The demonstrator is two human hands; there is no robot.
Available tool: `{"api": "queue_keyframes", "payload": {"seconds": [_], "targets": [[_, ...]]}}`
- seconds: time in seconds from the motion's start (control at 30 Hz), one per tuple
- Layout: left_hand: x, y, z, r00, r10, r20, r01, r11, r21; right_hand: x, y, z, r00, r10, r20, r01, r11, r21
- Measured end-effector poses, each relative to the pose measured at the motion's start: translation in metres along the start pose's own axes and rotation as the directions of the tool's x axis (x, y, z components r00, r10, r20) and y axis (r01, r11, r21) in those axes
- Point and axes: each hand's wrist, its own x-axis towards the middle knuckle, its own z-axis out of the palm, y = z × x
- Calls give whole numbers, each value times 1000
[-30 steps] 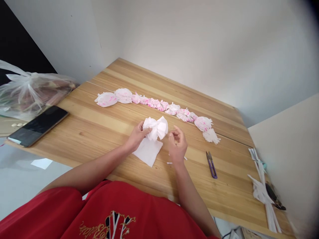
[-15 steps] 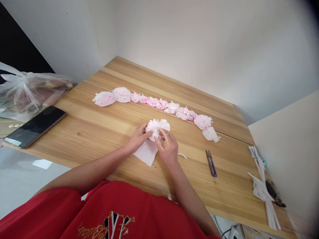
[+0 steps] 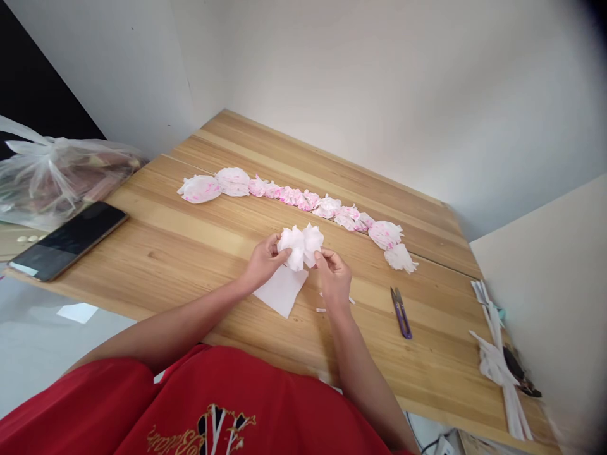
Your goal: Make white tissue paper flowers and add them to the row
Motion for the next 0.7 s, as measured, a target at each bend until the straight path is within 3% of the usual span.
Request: {"api": "queue_keyframes", "payload": {"seconds": [0.07, 0.13, 0.2, 0.33, 0.43, 0.57, 0.7], "targets": [[1, 2, 0, 1000, -30, -4, 30, 997, -66, 4, 1, -2, 996, 92, 7, -93, 992, 89], [1, 3, 1, 1000, -24, 1, 24, 997, -78, 4, 0, -3, 994, 110, 20, -111, 986, 124], [0, 1, 1, 1000, 6, 13, -6, 1000, -20, 2, -2, -2, 998, 58, 26, -60, 995, 80], [-5, -3, 2, 992, 109, 70, -120, 976, 180, -5, -4, -1, 996, -92, 12, 92, 982, -167], [-6, -6, 3, 983, 148, 109, -170, 959, 228, -4, -2, -3, 994, -104, -37, 94, 976, -198], [-2, -4, 2, 995, 69, 66, -75, 994, 83, 0, -2, -6, 997, -33, -76, 30, 999, -39], [2, 2, 1, 999, -28, 24, 30, 994, -104, -2, -5, -3, 998, -66, 1, 65, 994, -93]]}}
